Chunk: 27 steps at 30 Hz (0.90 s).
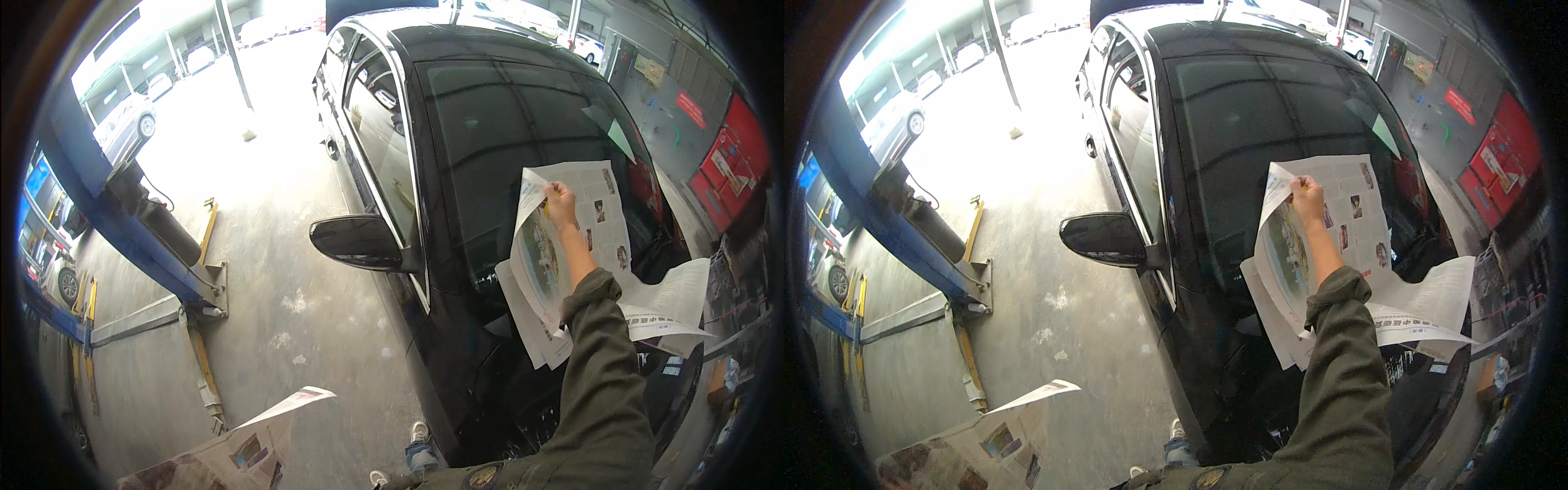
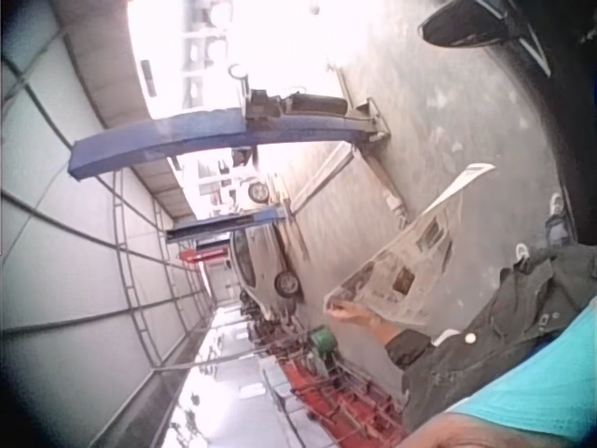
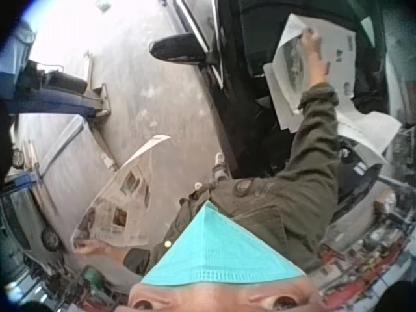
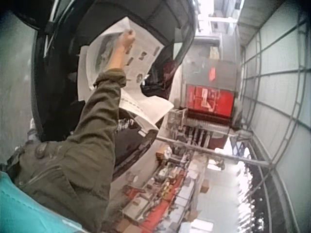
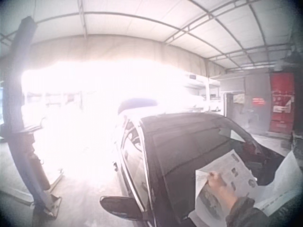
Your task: The person places sheets of newspaper on the hood, front bumper, and wheel arches of a black car and secures them with yellow masking tape. The person smooths the paper and applies tape along the edges to hold the newspaper in place.
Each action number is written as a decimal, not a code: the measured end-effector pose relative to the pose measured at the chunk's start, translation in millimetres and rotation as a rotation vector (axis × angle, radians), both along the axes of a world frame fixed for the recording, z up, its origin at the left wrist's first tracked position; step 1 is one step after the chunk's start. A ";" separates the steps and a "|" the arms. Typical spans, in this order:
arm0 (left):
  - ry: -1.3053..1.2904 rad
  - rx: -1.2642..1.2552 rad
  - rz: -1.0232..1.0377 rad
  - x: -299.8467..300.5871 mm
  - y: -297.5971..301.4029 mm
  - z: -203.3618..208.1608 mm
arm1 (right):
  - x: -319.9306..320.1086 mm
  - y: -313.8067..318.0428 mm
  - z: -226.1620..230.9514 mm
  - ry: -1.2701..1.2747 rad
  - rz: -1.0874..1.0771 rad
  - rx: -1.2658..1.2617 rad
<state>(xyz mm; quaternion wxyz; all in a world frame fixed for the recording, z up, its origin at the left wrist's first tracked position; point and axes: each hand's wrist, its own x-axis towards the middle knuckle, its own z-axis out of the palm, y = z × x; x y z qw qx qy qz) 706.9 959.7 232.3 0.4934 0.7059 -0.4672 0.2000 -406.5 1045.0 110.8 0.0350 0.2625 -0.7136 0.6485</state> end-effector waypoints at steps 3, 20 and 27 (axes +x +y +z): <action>0.077 -0.045 -0.038 -35.4 -19.0 -1.4 | 33.6 1.3 11.3 -0.022 0.012 0.088; 0.310 -0.207 -0.651 -146.9 -143.5 33.0 | 388.2 2.6 108.9 0.224 0.371 0.278; 0.167 -0.247 -1.250 -181.8 -165.1 16.5 | 651.3 -31.4 167.3 0.650 0.550 0.404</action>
